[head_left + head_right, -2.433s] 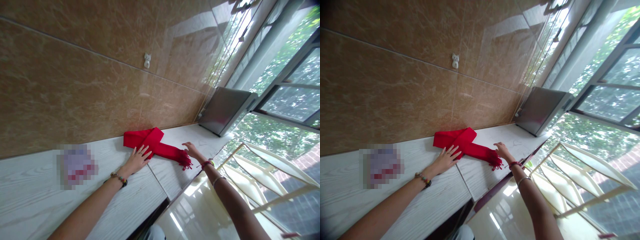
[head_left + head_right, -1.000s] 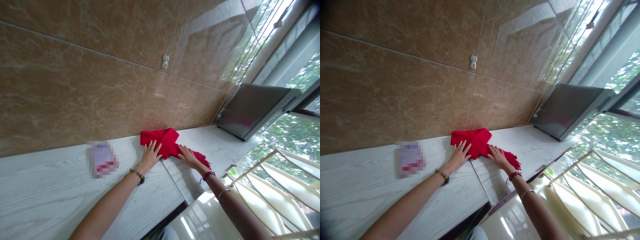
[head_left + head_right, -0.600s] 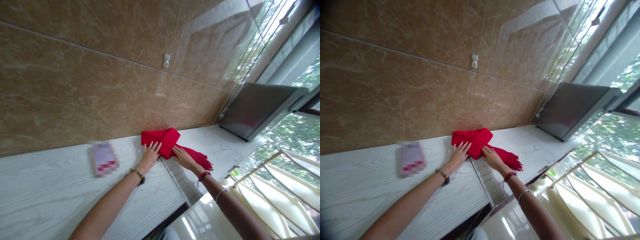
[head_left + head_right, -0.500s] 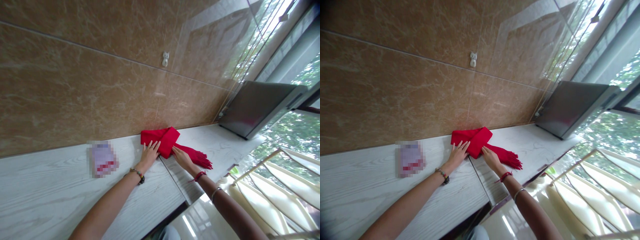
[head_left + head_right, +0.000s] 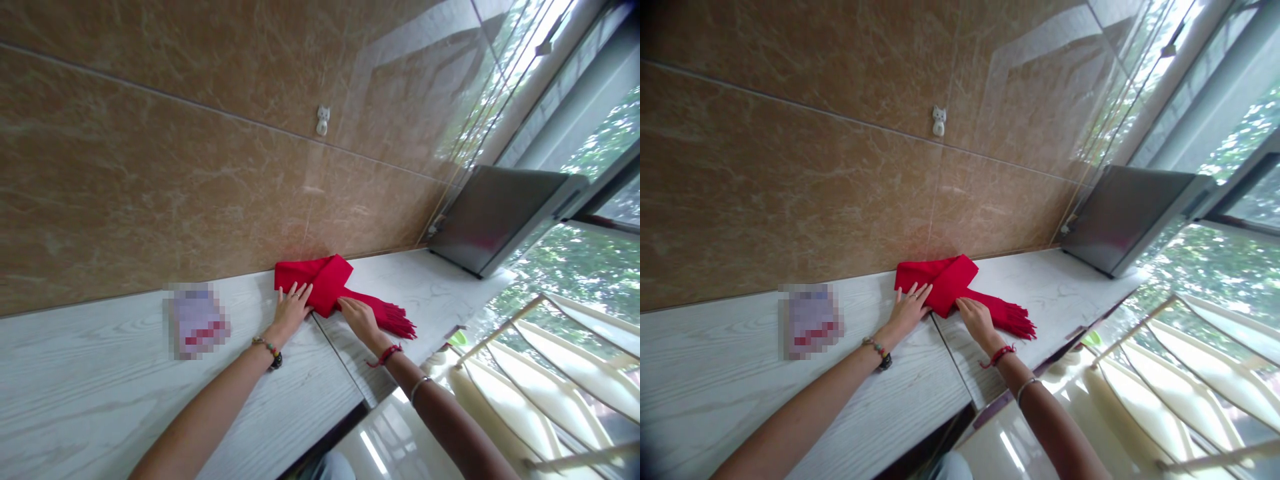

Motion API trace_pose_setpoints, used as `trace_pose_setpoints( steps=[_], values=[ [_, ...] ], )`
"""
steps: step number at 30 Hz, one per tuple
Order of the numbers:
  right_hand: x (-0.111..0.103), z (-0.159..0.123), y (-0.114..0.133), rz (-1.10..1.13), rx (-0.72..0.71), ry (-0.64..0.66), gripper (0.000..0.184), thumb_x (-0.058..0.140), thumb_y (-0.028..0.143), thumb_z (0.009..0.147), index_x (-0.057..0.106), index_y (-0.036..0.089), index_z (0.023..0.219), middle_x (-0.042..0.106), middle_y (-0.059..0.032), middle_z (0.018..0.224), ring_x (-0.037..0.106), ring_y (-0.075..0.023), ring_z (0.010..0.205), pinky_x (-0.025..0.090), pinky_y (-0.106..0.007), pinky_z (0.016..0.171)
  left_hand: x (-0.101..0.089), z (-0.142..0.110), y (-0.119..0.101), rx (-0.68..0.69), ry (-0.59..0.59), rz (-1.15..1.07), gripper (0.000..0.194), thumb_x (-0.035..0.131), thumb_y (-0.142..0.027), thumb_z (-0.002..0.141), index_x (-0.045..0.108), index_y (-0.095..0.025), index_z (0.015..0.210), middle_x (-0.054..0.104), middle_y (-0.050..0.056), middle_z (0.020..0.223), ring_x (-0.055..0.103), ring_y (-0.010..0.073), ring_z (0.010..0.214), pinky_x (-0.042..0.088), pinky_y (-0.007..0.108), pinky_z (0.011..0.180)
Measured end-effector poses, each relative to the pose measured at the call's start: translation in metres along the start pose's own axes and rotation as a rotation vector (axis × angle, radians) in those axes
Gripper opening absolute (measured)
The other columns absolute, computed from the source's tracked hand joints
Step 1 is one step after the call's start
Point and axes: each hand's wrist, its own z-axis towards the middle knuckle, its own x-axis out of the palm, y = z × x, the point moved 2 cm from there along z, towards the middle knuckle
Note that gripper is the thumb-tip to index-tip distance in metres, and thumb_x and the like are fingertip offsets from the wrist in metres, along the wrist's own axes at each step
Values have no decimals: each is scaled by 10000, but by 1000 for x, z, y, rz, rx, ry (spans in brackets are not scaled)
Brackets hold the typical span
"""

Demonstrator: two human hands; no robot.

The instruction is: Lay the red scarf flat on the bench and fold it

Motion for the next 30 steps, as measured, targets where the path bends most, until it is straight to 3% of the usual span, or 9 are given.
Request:
trace_pose_setpoints(
  steps=[6, 9, 12, 15, 17, 22, 30],
  values=[
    [-3, -10, -7, 46, -99, 7, 338, 386, 206, 871, 606, 255, 1123, 614, -54, 1152, 524, -210, 1119, 405, -390, 981, 0, -3, -2, -32, 11, 52, 624, 522, -441, 829, 294, -256, 1380, 262, 120, 1445, 181, 345, 1325, 163, 610, 1009],
    [-7, -6, -10, 118, -93, -135, 349, 362, 271, 893, 586, 195, 1149, 602, -96, 1156, 511, -219, 1129, 411, -413, 971, -1, -4, -5, 8, -20, 64, 689, 503, -546, 802, 259, -283, 1390, 134, 101, 1486, 95, 350, 1342, 140, 612, 1012],
    [-5, 16, -11, 106, 28, -206, 448, 319, 341, 910, 451, 121, 1278, 467, -145, 1311, 386, -225, 1245, 358, -431, 1008, 2, -4, -7, 82, 41, 40, 637, 448, -556, 828, 262, -308, 1385, 137, 51, 1490, 100, 333, 1344, 140, 595, 1022],
    [7, 48, -11, -4, 157, -47, 531, 285, 387, 919, 285, 118, 1377, 280, -150, 1435, 207, -247, 1331, 303, -463, 1028, 6, -5, -6, 66, 129, 17, 610, 408, -558, 846, 280, -294, 1381, 166, 54, 1484, 119, 341, 1338, 153, 600, 1015],
    [16, 67, -13, -50, 179, 72, 526, 265, 398, 924, 251, 161, 1394, 237, -138, 1455, 171, -282, 1337, 298, -533, 1000, 6, -6, -6, 53, 145, 10, 613, 405, -563, 845, 275, -298, 1382, 159, 58, 1485, 117, 343, 1338, 146, 600, 1017],
    [29, 95, -37, -91, 148, 267, 450, 254, 345, 934, 324, 245, 1367, 249, -116, 1454, 200, -332, 1320, 264, -659, 933, 3, -7, -8, 30, 170, -17, 624, 392, -597, 835, 279, -312, 1379, 176, 66, 1481, 125, 352, 1335, 131, 601, 1019],
    [31, 116, -84, -197, 203, 477, 412, 239, 315, 938, 364, 337, 1329, 139, -11, 1492, 38, -321, 1348, 120, -736, 908, 0, -8, -10, 24, 180, -57, 621, 428, -603, 814, 284, -361, 1367, 152, 65, 1486, 107, 398, 1324, 119, 623, 1006]
  ],
)
